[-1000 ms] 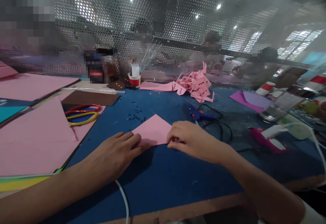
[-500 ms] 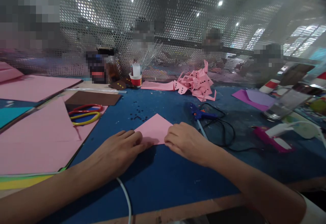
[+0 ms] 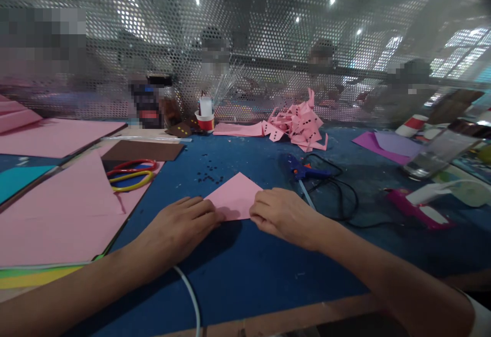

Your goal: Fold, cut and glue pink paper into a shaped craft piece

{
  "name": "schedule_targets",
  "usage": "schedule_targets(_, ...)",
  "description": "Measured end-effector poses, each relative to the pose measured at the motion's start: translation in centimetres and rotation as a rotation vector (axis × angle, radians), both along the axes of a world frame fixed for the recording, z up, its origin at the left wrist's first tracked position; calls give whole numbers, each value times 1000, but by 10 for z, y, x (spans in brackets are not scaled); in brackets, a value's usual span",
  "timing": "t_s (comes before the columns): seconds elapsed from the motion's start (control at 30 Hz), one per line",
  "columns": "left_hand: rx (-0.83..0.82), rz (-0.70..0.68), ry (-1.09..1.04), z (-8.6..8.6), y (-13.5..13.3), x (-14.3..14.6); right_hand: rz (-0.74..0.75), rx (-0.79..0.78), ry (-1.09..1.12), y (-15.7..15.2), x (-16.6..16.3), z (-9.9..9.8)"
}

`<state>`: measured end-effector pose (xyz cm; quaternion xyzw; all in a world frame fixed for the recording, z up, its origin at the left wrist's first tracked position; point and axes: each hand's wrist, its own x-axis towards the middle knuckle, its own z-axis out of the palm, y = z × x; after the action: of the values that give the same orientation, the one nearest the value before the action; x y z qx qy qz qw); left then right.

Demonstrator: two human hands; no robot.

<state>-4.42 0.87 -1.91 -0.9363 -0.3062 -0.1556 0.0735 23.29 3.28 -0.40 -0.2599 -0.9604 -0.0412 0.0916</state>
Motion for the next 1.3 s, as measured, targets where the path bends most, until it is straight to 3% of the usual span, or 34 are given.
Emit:
schedule_targets(0.83,69,5,-28,4,1,9,-74,-166,84,3,0,2)
schedule_targets(1.3,-121,41,-76,5,-1,7,-47,-164,86,3,1,3)
